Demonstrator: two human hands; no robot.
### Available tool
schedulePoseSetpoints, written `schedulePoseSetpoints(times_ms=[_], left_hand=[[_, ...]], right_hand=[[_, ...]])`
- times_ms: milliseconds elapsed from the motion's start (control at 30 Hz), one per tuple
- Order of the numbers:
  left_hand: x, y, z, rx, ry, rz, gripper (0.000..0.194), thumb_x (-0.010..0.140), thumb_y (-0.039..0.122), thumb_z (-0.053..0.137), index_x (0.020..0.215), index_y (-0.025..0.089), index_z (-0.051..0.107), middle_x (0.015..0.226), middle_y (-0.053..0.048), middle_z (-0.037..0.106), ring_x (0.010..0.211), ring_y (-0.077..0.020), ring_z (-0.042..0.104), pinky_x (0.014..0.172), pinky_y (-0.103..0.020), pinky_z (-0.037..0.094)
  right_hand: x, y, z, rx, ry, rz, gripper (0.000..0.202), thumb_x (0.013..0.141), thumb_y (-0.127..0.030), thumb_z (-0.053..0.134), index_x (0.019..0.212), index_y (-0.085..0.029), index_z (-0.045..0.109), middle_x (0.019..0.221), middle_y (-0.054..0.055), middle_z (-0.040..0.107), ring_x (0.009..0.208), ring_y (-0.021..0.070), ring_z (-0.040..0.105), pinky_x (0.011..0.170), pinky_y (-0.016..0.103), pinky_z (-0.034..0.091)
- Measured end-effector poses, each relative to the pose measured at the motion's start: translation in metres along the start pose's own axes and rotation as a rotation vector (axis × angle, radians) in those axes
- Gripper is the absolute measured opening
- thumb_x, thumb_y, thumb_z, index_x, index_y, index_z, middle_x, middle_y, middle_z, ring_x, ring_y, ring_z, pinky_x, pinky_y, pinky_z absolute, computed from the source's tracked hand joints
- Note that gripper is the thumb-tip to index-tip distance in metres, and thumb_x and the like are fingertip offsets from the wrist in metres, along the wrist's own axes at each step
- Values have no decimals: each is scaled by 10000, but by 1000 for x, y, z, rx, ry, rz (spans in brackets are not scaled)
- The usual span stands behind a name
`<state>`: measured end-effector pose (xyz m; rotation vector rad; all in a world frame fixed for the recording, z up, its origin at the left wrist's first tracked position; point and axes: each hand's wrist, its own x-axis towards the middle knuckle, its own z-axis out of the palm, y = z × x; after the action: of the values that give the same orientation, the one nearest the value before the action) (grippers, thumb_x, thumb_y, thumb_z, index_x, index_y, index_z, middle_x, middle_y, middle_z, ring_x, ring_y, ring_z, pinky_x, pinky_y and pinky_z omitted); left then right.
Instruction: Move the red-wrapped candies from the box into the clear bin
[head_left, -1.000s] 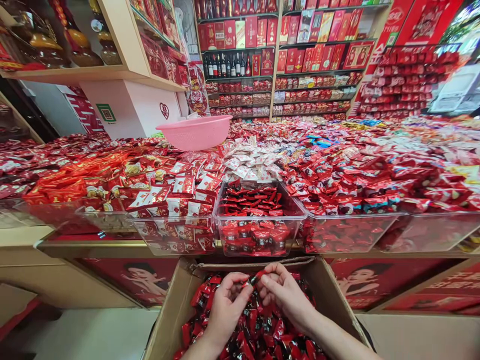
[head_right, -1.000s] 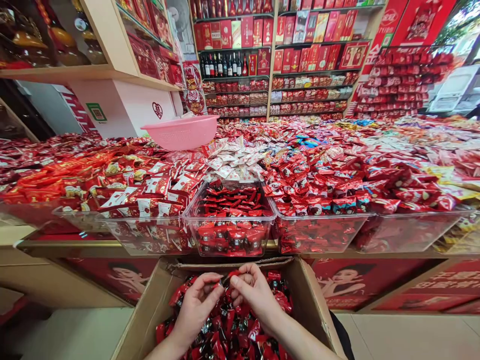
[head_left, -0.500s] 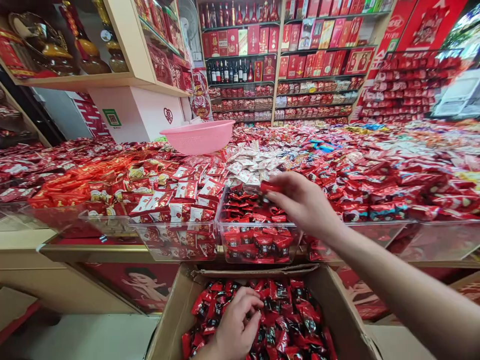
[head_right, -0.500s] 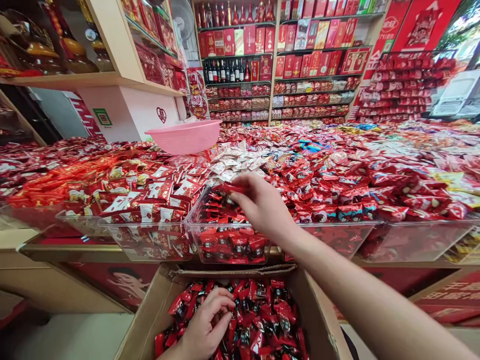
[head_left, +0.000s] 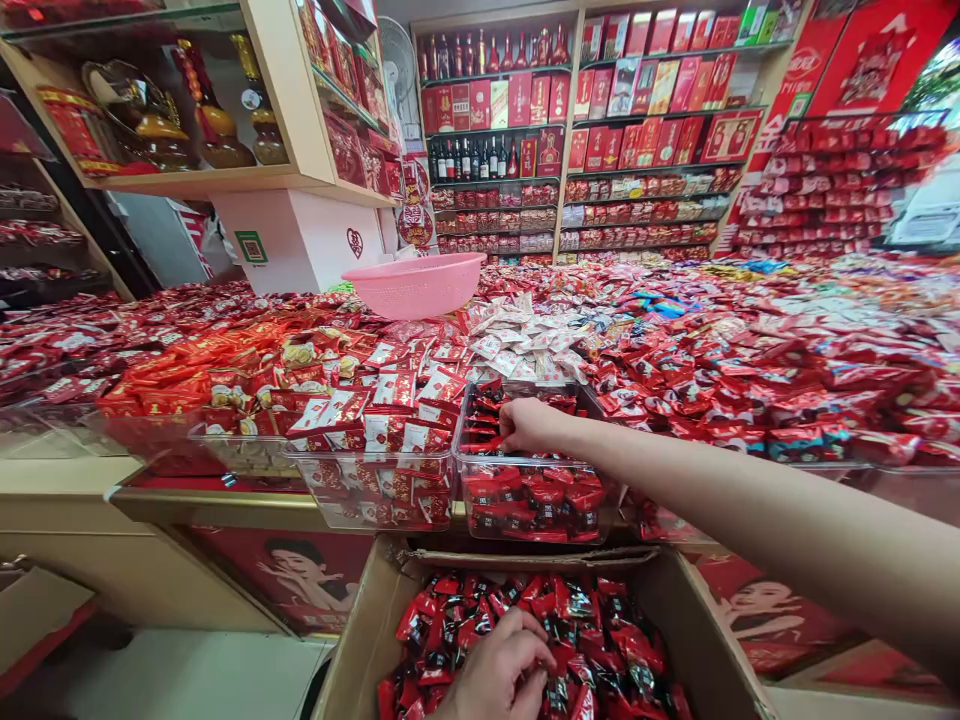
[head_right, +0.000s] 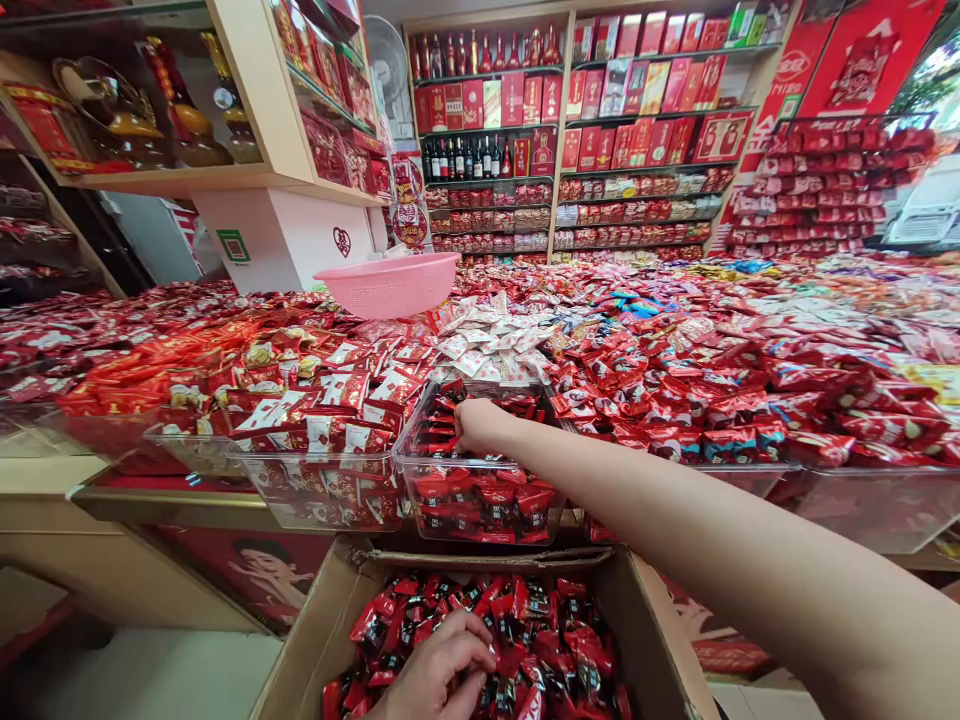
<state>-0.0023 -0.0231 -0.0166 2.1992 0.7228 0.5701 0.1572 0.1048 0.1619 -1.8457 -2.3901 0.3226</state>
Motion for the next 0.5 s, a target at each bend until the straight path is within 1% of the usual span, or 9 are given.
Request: schedulePoseSetpoints(times_ms=[67, 133, 200, 267, 400, 500], left_hand=[[1, 0, 0, -1, -3, 9, 272, 644, 10, 440, 815, 198, 539, 886, -35, 519, 739, -109, 507, 632, -185, 401], [2, 0, 1, -6, -9, 6, 272, 643, 8, 438, 809, 197, 541, 877, -33, 521, 742, -107, 509, 635, -182, 401], [2, 0, 1, -6, -16, -5, 269, 640, 8, 437, 801, 196, 543, 866, -29, 522, 738, -105, 511, 637, -181, 402], [2, -1, 1, 1, -22, -18, 266, 635, 8, 437, 791, 195, 544, 850, -25, 525, 737, -106, 511, 641, -183, 404], [0, -2, 0, 14, -30, -46, 254, 637, 20, 442, 792, 192, 546, 840, -23, 534, 742, -110, 514, 654, -189, 406], [0, -2, 0, 21, -46, -63, 247, 641, 32, 445, 794, 195, 551, 834, -18, 543, 746, -110, 518, 664, -189, 407]], right_hand=[[2, 1, 1, -72, 24, -42, 107, 606, -196, 594, 702, -152, 601, 692, 41, 625, 672, 163, 575, 565, 198, 404], [2, 3, 1, -133, 52, -85, 114, 623, -197, 565, 715, -151, 615, 745, 65, 624, 753, 192, 563, 627, 222, 397], [0, 5, 1, -174, 62, -126, 146, 642, -223, 543, 744, -157, 625, 808, 76, 618, 802, 201, 550, 661, 231, 387], [-2, 6, 1, -197, 37, -158, 166, 642, -248, 539, 757, -171, 631, 821, 65, 620, 789, 189, 553, 644, 218, 386], [-4, 7, 3, -229, -56, -170, 154, 608, -232, 552, 715, -170, 644, 686, 45, 632, 645, 161, 569, 527, 191, 379], [-3, 6, 3, -254, -65, -169, 166, 612, -223, 540, 720, -153, 645, 674, 61, 627, 634, 170, 567, 521, 202, 375]])
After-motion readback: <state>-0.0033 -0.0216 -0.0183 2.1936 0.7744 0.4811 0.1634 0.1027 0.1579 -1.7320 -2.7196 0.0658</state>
